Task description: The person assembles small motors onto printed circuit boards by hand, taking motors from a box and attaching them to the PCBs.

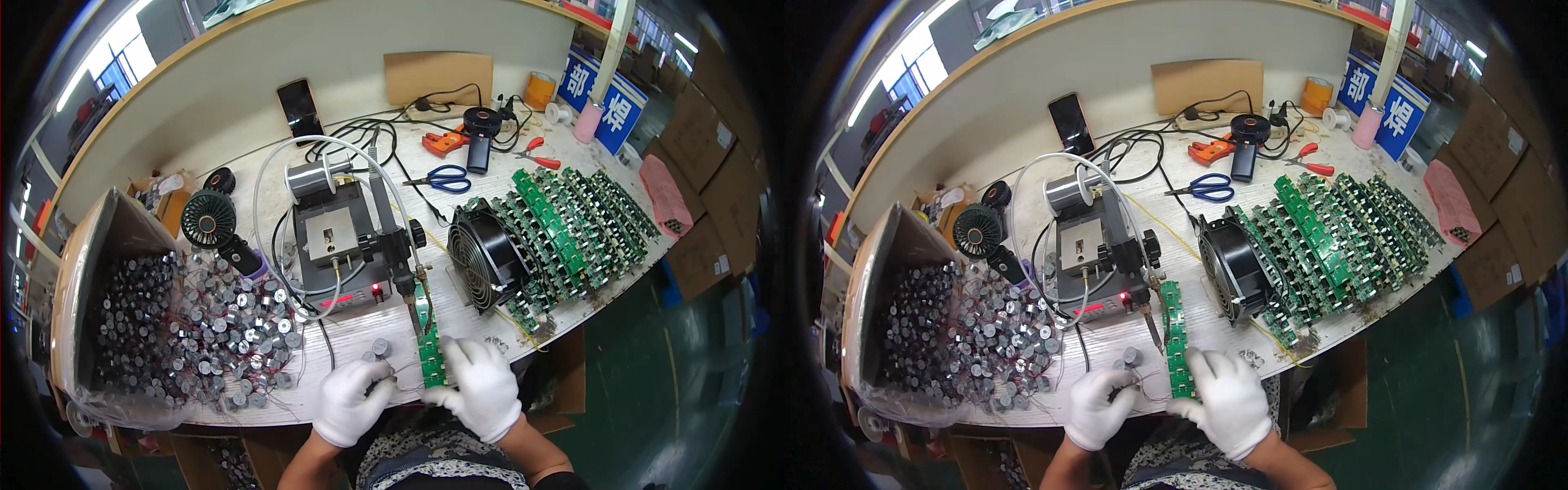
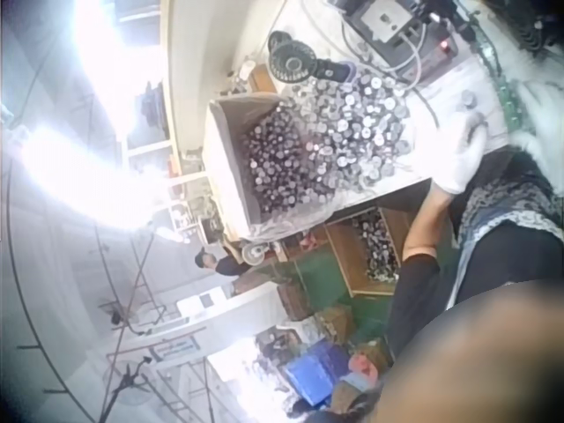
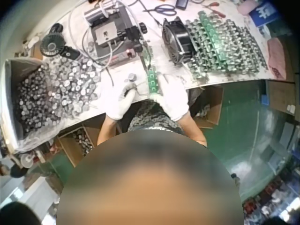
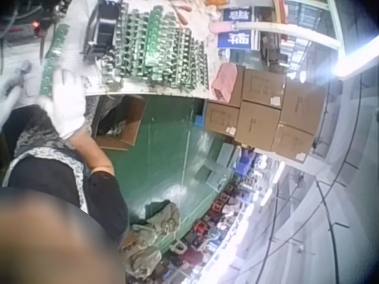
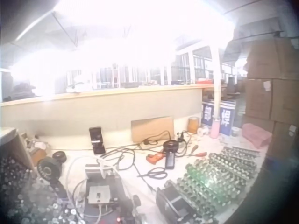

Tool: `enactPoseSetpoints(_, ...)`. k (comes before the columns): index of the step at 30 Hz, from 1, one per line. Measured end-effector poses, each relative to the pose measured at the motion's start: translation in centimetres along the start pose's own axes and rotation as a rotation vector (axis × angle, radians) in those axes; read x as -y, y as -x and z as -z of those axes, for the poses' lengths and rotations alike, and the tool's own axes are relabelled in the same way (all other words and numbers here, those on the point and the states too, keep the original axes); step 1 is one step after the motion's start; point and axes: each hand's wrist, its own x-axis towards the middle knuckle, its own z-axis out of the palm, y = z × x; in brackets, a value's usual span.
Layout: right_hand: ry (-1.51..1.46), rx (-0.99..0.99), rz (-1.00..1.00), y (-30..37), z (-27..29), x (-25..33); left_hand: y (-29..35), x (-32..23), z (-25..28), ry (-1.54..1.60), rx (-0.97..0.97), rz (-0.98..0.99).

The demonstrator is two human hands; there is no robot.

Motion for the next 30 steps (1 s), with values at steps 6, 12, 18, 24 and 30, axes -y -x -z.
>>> enactPoseSetpoints(6,-0.111,0.066,-0.113,0.2,-1.2,0.6,-1.4,0.1,0.4,-0.021,-0.006,0.064)
enactPoseSetpoints(12,-0.427,0.025,-0.311,0.5,-1.1,0.2,-1.8,-1.0,0.2,0.139,0.110,0.271)
enactPoseSetpoints(18,-0.566,-0.069,-0.295,0.7,-0.9,0.4,-1.9,-1.5,-0.8,0.361,0.142,0.417)
enactPoseSetpoints(24,-0.601,-0.138,-0.250,0.8,-1.2,0.5,-1.7,-1.0,-1.6,0.236,0.153,0.302)
enactPoseSetpoints(30,-0.621,-0.138,-0.268,0.6,-1.1,0.8,-1.6,-1.3,-1.6,0.280,0.152,0.344)
